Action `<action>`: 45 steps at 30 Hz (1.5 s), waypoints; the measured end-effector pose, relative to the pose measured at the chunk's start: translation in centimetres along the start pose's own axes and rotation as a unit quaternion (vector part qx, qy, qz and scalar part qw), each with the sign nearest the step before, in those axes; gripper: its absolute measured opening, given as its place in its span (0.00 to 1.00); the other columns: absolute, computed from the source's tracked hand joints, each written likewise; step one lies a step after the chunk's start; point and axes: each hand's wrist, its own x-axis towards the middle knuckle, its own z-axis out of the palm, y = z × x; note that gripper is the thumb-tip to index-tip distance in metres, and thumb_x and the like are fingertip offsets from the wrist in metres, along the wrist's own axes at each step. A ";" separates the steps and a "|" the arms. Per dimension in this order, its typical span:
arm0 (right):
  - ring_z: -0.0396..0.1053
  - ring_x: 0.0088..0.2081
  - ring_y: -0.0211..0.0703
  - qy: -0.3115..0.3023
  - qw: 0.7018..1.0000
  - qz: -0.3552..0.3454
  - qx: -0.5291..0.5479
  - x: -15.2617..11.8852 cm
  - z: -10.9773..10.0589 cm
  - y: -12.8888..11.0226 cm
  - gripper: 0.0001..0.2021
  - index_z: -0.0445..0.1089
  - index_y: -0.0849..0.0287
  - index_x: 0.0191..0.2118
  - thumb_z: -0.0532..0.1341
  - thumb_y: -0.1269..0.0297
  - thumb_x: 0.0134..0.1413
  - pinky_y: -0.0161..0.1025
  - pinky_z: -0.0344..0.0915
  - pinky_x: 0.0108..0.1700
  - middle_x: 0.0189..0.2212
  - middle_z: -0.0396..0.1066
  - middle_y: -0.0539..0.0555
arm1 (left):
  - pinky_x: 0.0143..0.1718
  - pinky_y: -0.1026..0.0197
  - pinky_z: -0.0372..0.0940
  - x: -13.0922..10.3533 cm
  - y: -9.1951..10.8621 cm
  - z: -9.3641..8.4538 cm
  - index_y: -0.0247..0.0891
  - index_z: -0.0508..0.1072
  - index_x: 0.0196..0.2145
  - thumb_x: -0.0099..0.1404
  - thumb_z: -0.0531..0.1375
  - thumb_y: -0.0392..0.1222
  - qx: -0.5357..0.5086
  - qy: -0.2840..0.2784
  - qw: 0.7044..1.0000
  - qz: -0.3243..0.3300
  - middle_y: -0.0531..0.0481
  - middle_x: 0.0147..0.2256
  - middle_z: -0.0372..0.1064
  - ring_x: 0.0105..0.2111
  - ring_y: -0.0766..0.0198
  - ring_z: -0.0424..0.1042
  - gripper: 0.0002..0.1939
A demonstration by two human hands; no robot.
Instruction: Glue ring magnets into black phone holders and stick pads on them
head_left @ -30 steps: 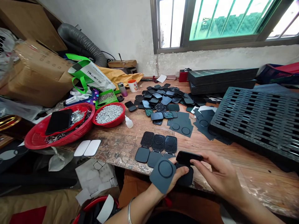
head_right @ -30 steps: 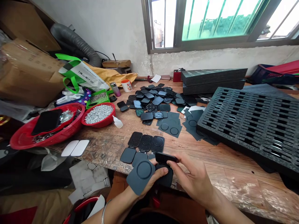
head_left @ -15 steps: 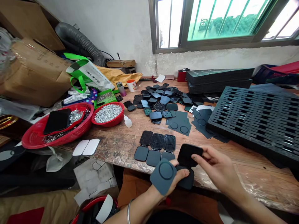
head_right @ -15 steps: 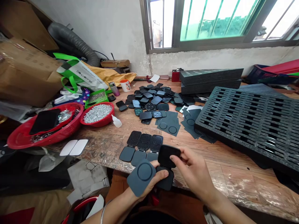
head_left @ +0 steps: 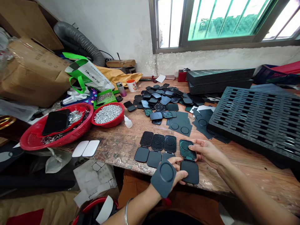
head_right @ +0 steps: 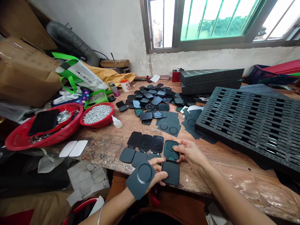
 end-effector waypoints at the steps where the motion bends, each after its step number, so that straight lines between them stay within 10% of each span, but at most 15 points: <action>1: 0.67 0.20 0.36 0.001 1.000 -0.011 -0.009 0.1 0.0 -0.1 0.17 0.67 0.61 0.32 0.71 0.60 0.38 0.33 0.64 0.20 0.21 0.71 0.49 | 0.24 0.62 0.69 0.2 -0.4 -0.1 0.34 0.67 0.47 0.49 0.67 0.51 -0.023 -0.002 1.000 -0.012 0.56 0.23 0.66 0.21 0.64 0.71 0.31; 10: 0.66 0.20 0.35 0.028 0.992 -0.089 -0.080 -0.2 -0.1 0.4 0.20 0.63 0.60 0.42 0.68 0.57 0.44 0.32 0.61 0.22 0.22 0.73 0.49 | 0.22 0.64 0.68 0.6 -0.7 -0.3 0.32 0.68 0.45 0.52 0.65 0.49 -0.036 -0.035 0.998 -0.042 0.55 0.23 0.66 0.20 0.63 0.74 0.26; 14: 0.67 0.20 0.37 0.033 0.993 -0.072 -0.093 0.8 -0.6 0.7 0.20 0.63 0.59 0.41 0.66 0.56 0.45 0.34 0.63 0.23 0.23 0.73 0.49 | 0.28 0.61 0.69 -0.2 1.5 -1.0 0.36 0.72 0.45 0.61 0.59 0.43 0.191 0.000 0.981 0.039 0.51 0.26 0.72 0.25 0.61 0.74 0.16; 17: 0.67 0.20 0.39 0.041 0.985 -0.080 -0.148 2.0 -1.0 1.3 0.18 0.62 0.59 0.42 0.63 0.55 0.48 0.37 0.64 0.23 0.24 0.72 0.49 | 0.44 0.58 0.67 -0.7 3.1 -1.7 0.41 0.75 0.41 0.66 0.53 0.39 0.389 0.048 0.904 0.170 0.48 0.39 0.74 0.40 0.59 0.73 0.11; 24: 0.68 0.34 0.46 0.144 0.792 -0.212 -0.554 2.8 -1.2 2.3 0.13 0.68 0.59 0.42 0.60 0.62 0.50 0.39 0.60 0.33 0.35 0.68 0.56 | 0.60 0.42 0.53 1.3 0.3 -2.6 0.42 0.72 0.48 0.63 0.60 0.41 0.584 0.004 0.766 0.269 0.44 0.55 0.65 0.60 0.49 0.56 0.15; 38: 0.63 0.21 0.39 0.054 0.836 -0.121 -0.533 3.5 -0.1 1.6 0.13 0.62 0.59 0.44 0.53 0.70 0.51 0.35 0.56 0.25 0.18 0.61 0.43 | 0.60 0.45 0.54 0.9 0.6 -2.8 0.39 0.68 0.50 0.62 0.61 0.43 0.581 -0.017 0.771 0.258 0.45 0.56 0.64 0.59 0.48 0.57 0.19; 45: 0.70 0.31 0.45 0.066 0.741 -0.222 -0.631 6.0 2.2 -3.1 0.09 0.72 0.57 0.34 0.55 0.63 0.56 0.38 0.60 0.32 0.27 0.74 0.54 | 0.61 0.47 0.53 1.2 -0.7 -3.5 0.42 0.67 0.53 0.63 0.61 0.43 0.545 -0.027 0.792 0.273 0.46 0.56 0.64 0.60 0.51 0.56 0.20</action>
